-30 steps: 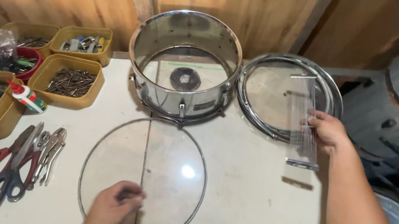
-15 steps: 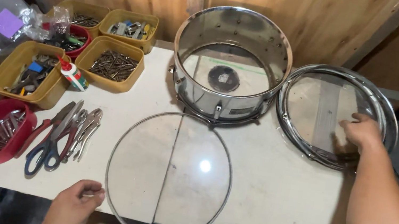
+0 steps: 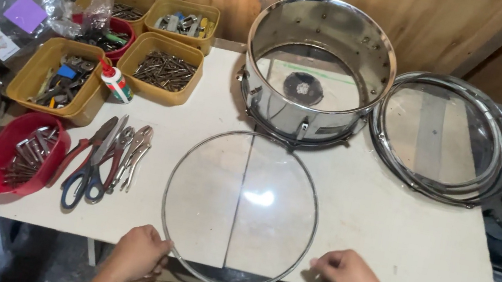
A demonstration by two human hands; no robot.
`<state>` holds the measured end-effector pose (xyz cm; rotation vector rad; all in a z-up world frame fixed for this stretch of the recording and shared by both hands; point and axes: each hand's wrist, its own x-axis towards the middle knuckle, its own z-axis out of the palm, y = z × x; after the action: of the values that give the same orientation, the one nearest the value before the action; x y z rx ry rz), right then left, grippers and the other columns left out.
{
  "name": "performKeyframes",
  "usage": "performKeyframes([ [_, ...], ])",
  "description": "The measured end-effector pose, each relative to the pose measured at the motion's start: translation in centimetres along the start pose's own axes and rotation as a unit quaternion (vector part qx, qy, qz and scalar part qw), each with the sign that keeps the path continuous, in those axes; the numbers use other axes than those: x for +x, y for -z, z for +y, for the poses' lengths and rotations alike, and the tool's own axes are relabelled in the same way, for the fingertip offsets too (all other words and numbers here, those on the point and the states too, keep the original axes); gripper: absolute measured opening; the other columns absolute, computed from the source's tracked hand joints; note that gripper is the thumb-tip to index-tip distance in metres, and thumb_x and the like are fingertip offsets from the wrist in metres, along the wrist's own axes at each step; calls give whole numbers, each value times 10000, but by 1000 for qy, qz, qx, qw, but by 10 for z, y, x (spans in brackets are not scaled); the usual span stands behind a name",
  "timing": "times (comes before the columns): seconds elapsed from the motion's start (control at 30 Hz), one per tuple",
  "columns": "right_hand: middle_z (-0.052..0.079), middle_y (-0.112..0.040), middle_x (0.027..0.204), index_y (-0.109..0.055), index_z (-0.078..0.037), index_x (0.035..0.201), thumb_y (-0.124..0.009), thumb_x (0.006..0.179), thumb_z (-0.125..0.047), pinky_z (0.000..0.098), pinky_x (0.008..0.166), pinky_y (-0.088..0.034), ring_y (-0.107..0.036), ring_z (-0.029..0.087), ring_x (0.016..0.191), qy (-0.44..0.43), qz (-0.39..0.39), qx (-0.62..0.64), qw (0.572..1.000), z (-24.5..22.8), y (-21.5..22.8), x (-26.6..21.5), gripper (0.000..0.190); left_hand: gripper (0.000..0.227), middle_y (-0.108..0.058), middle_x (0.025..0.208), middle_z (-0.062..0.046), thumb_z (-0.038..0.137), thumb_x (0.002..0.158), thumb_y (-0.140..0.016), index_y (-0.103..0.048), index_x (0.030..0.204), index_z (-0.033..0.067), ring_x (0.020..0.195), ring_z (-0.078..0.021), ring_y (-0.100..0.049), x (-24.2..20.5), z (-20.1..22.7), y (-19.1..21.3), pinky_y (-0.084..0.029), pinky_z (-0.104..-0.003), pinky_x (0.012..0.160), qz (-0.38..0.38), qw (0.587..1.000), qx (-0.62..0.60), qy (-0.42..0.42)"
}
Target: The person cuts a circular metal ring with shears, then places a mesh screen inside the ring. They position the ring and screen assembly onto a metal drum shell and adjust it to fit.
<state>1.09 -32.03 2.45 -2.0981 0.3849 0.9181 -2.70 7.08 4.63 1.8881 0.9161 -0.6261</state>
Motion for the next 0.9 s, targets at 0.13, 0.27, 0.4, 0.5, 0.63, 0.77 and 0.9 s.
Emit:
performKeyframes([
  [0.13,-69,-841,749,-871,-209,920,-861,782,-291,197,717,-541,-704,26,689,105,99,-77,986,33,-58,12,161,325,-688,649,-226,15,920,-774,-472,809,58,431,-240,-549,27,-42,-26,-334,-301,295,-5,981,-192,20],
  [0.27,22,-618,1116,-742,-235,1178,-948,742,-354,373,887,-532,-671,234,1010,423,145,-233,864,49,-92,19,497,377,-737,719,-263,-38,886,-779,-426,804,67,496,-240,-586,41,-70,-49,-410,-311,387,-25,957,-289,-4],
  [0.4,57,-613,947,-651,-135,1001,-731,945,-189,396,755,-440,-548,240,799,607,259,-264,703,22,-104,-2,111,411,-633,593,-211,-67,864,-800,-432,762,84,415,-238,-498,47,-92,-59,-306,-319,350,-67,912,-402,-48],
  [0.5,158,-649,930,-636,-31,1073,-708,929,-88,438,693,-485,-543,311,737,704,268,-171,635,-12,-92,-34,171,286,-668,765,-151,-18,875,-733,-486,830,120,526,-246,-593,28,-82,-35,-443,-320,476,-110,866,-475,-106],
  [0.63,125,-690,1015,-697,-89,1052,-755,913,-151,461,882,-566,-697,317,971,705,399,-187,556,-62,-43,-35,163,253,-718,857,-260,172,1033,-538,-622,944,-50,592,-322,-621,15,-42,0,-534,-420,525,-128,840,-481,-217],
  [0.77,163,-731,992,-750,-24,1032,-793,953,-37,405,803,-576,-713,336,869,684,488,-95,533,-164,25,-63,91,49,-616,969,-103,82,1006,-589,-545,1021,64,797,-195,-616,53,-13,2,-518,-309,675,47,834,-473,-280],
  [0.9,52,-699,736,-758,-43,1030,-785,977,-92,207,577,-605,-741,137,653,484,369,199,768,-205,38,-90,77,230,-716,1214,-77,318,985,-634,-647,1098,118,1146,-241,-655,22,-2,14,-520,-373,907,52,810,-536,-231],
])
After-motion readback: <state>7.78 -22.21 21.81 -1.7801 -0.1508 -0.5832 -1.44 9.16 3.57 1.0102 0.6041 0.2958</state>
